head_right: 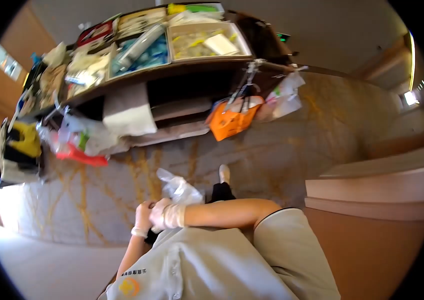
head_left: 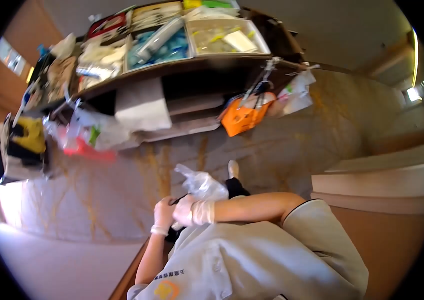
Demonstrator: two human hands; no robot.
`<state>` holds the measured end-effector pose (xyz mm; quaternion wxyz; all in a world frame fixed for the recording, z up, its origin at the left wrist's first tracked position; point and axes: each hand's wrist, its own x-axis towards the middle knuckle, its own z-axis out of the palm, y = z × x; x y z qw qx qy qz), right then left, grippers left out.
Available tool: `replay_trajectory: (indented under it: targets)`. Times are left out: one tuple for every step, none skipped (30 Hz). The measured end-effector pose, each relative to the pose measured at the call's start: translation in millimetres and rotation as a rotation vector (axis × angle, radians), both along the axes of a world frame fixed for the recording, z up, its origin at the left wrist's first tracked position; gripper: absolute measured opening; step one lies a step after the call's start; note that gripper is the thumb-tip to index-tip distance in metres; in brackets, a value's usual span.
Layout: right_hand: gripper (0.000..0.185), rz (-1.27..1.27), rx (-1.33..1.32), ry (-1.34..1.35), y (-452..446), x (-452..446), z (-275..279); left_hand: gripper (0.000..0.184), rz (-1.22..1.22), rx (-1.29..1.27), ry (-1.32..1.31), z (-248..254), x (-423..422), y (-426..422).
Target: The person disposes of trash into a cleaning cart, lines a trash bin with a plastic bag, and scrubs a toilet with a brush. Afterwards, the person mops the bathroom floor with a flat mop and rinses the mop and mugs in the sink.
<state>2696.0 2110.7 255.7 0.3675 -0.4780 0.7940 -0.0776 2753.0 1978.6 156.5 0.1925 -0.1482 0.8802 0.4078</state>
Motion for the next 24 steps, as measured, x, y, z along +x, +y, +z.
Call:
replay_trajectory:
  targets:
    - [0.018, 0.025, -0.002, -0.101, -3, 0, -3, 0.029, 0.025, 0.114, -0.007, -13, -5, -2]
    - [0.022, 0.197, 0.044, -0.066, -6, 3, -25, 0.028, -0.013, 0.148, 0.030, -12, -14, 5]
    - [0.021, 0.063, -0.038, -0.054, -12, 11, -81, 0.028, -0.028, 0.186, 0.016, 3, -26, 17]
    - [0.025, -0.064, -0.119, -0.035, -11, 10, -124, 0.028, -0.038, 0.224, 0.004, 15, -38, 30]
    - [0.026, -0.070, -0.012, -0.059, 5, 0, -113, 0.028, -0.075, 0.229, -0.013, -14, -40, 28]
    - [0.028, -0.077, 0.093, -0.090, 25, -9, -89, 0.028, -0.112, 0.160, -0.022, -8, -45, 41]
    - [0.026, -0.046, 0.045, -0.058, 45, -11, -87, 0.029, -0.142, 0.191, -0.019, -7, -49, 51]
    - [0.025, -0.016, -0.003, -0.024, 65, -13, -84, 0.031, -0.174, 0.224, -0.018, -6, -53, 59]
    - [0.022, -0.184, -0.072, -0.096, 96, -27, -51, 0.040, -0.335, 0.033, 0.015, 5, -60, 73]
    - [0.020, -0.341, -0.140, -0.165, 137, -49, -14, 0.047, -0.543, -0.170, -0.001, 16, -65, 90]
    - [0.019, -0.462, -0.214, -0.086, 181, -70, -9, 0.047, -0.633, -0.325, -0.099, 9, -72, 108]
    - [0.019, -0.578, -0.290, -0.006, 228, -92, -5, 0.046, -0.716, -0.484, -0.198, -3, -76, 126]
    - [0.019, -0.587, -0.327, 0.179, 285, -114, -3, 0.043, -0.807, -0.584, -0.183, -23, -80, 139]
    - [0.019, -0.707, -0.354, 0.286, 340, -131, -10, 0.043, -0.809, -0.589, -0.181, -31, -90, 158]
    - [0.019, -0.822, -0.381, 0.388, 390, -144, -20, 0.043, -0.874, -0.697, -0.143, -37, -99, 177]
    - [0.020, -1.019, -0.131, 0.461, 433, -152, -24, 0.043, -0.933, -0.808, -0.109, -38, -108, 195]
    - [0.020, -1.180, -0.042, 0.536, 475, -159, -38, 0.043, -0.989, -0.873, -0.204, -35, -120, 218]
    - [0.021, -1.341, 0.053, 0.605, 511, -164, -49, 0.043, -0.985, -0.882, -0.216, -33, -125, 232]
    - [0.022, -1.389, 0.049, 0.577, 535, -167, -39, 0.044, -0.954, -0.798, -0.217, -32, -129, 243]
    - [0.023, -1.439, 0.046, 0.547, 555, -170, -30, 0.044, -0.923, -0.716, -0.218, -29, -135, 251]
    - [0.022, -1.456, 0.081, 0.548, 573, -173, -37, 0.051, -0.931, -0.685, -0.365, -15, -144, 260]
    - [0.021, -1.460, 0.114, 0.551, 588, -176, -46, 0.051, -0.912, -0.691, -0.386, -29, -143, 249]
    - [0.019, -1.404, 0.213, 0.546, 602, -181, -70, 0.055, -0.867, -0.525, -0.290, -55, -135, 226]
    - [0.020, -1.377, 0.260, 0.494, 592, -192, -58, 0.059, -0.803, -0.367, -0.188, -65, -128, 213]
